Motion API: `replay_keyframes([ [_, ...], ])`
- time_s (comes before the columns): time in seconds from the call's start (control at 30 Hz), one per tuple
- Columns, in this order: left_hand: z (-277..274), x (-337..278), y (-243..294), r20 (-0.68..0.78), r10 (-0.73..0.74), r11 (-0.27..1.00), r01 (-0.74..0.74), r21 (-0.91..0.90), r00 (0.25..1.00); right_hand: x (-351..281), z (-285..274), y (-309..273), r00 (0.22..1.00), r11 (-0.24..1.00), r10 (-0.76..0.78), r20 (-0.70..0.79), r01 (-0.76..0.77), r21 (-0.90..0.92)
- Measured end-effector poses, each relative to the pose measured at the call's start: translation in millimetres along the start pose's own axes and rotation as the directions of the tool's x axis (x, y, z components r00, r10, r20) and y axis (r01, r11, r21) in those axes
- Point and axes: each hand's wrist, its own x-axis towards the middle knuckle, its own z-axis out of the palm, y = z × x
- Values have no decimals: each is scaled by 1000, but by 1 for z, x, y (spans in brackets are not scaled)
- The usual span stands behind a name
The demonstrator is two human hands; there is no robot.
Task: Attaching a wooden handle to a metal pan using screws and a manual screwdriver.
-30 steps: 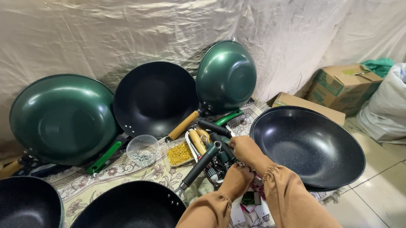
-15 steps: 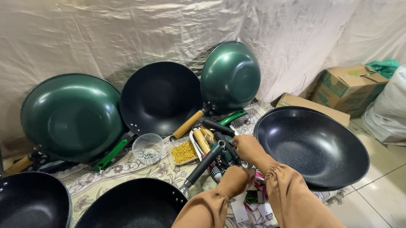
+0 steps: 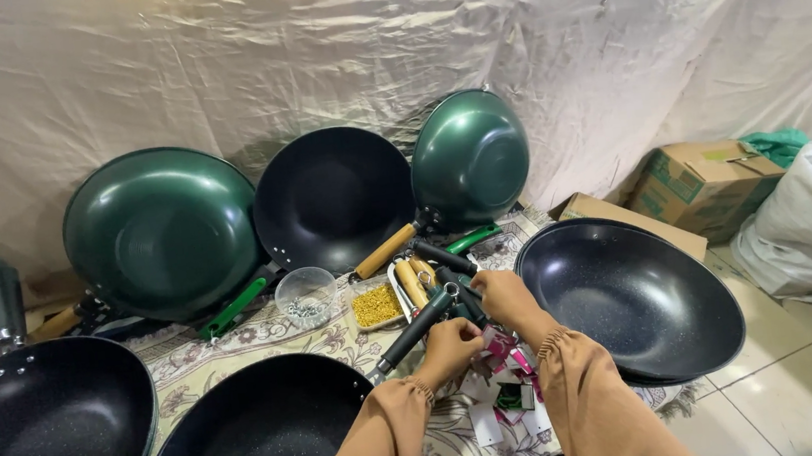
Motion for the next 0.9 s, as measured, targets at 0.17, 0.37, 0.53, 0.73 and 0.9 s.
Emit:
replay_keyframes([
  [0.17,7,-3,1,44,-92,985,98,-141,995,-1,2,0,1000,1000,8,-4,-8,21],
  [0.37,-1,0,8,-117,-188,941,145,-306,975,13,10,21,1000,1000,27,12,-27,7],
  [0.53,-19,-12,33,-233,-236,845,81,-528,943,9,-5,13,995,991,87,37,-91,99],
  [0.73,-52,-41,69,-301,-272,707,-23,-707,914,-3,-35,-11,983,914,180,45,-184,362],
  [0.9,-70,-58,76,-331,-300,530,-132,-838,895,-32,-65,-61,966,685,124,225,-247,685],
])
